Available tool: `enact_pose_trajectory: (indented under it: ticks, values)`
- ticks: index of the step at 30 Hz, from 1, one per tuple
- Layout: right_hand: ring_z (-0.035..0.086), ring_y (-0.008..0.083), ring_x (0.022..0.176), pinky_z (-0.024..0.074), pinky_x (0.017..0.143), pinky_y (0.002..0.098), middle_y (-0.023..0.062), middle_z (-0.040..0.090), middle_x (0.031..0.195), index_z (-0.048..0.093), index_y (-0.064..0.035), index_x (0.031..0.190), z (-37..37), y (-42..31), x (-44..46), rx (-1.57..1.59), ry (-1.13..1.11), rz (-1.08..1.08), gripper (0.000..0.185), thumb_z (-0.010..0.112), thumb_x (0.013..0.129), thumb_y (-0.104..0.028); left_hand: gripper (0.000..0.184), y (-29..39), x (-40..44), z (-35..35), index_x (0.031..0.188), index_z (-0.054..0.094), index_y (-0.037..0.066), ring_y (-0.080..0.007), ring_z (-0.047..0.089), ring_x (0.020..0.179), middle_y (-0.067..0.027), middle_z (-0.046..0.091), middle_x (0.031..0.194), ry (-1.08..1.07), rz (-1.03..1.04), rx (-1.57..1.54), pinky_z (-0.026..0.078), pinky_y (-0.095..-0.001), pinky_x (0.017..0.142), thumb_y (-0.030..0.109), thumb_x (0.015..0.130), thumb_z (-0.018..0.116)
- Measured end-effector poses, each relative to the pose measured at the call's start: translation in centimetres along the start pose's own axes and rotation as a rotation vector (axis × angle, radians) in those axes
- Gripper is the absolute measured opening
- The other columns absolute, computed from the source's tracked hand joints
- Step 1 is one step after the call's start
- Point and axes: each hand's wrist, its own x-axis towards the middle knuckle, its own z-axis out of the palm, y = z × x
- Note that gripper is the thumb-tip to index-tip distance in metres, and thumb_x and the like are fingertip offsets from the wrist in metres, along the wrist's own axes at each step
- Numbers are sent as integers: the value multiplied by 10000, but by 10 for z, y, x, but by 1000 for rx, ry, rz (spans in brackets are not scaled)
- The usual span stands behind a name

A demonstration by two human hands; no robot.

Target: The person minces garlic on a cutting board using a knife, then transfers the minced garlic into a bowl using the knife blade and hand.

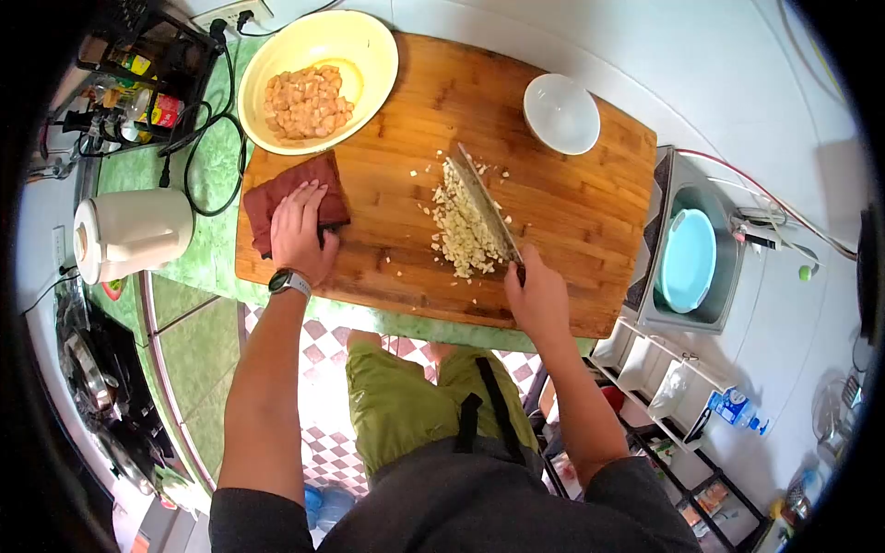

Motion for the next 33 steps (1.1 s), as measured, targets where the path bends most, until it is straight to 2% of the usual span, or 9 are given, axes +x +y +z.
enact_pose_trajectory:
  ticks: [7,13,21,25,27,28,31,32,33]
  values:
    - [669,494,741,511,644,601,246,677,765,513,-61,1035,6,-13,-11,15,-44,63,171,602,1011,-205,717,3,-6,-2,1469,523,76,-322,482,1434,-112,552,1495,-28,-15,17,327,-497,1238,59,765,662]
    - [668,491,735,514,638,599,244,676,764,502,-65,1048,18,-7,-19,-13,-55,2,173,607,1003,-196,715,5,-5,-2,1465,522,78,-327,477,1439,-121,544,1501,-28,-9,0,321,-496,1242,70,764,664]
    - [666,490,734,514,628,588,236,673,754,495,-64,1043,9,-20,-28,24,1,42,176,605,1005,-196,701,0,-8,-1,1465,524,60,-352,488,1419,-133,547,1497,-22,26,-19,350,-513,1220,48,777,652]
    - [661,494,732,499,626,595,254,660,743,515,-61,1053,25,-17,-27,37,45,50,171,613,1001,-191,661,-1,-8,0,1410,567,59,-376,513,1375,-148,572,1454,24,23,-45,388,-491,1188,-29,758,621]
    - [660,497,734,497,630,592,258,659,748,524,-59,1062,22,-26,-30,124,63,47,174,620,996,-189,628,-10,-9,2,1364,596,55,-386,543,1325,-167,602,1394,52,-4,-167,419,-484,1156,-72,748,596]
    - [658,499,736,495,633,588,262,658,753,533,-56,1070,22,-31,-39,193,60,58,179,627,991,-186,556,-10,-11,4,1319,611,14,-410,557,1294,-201,614,1345,93,-26,-221,419,-490,1147,-92,783,507]
    - [658,501,741,495,639,576,261,660,759,550,-47,1087,31,-46,-49,265,12,69,193,638,984,-184,534,-15,-9,4,1328,608,12,-415,559,1288,-212,611,1338,140,-104,-324,422,-478,1139,-90,818,489]
    - [659,497,739,502,648,571,255,661,757,534,-43,1074,34,-52,-52,263,19,31,200,631,988,-195,458,-18,-8,5,1334,606,-1,-398,563,1265,-209,614,1322,188,-131,-402,425,-442,1130,-59,899,478]
    - [659,497,739,502,648,571,255,661,757,534,-43,1074,36,-61,-54,271,30,39,200,631,988,-195,458,-20,-6,3,1334,606,-1,-398,563,1265,-209,614,1322,183,-117,-402,425,-442,1130,-59,899,478]
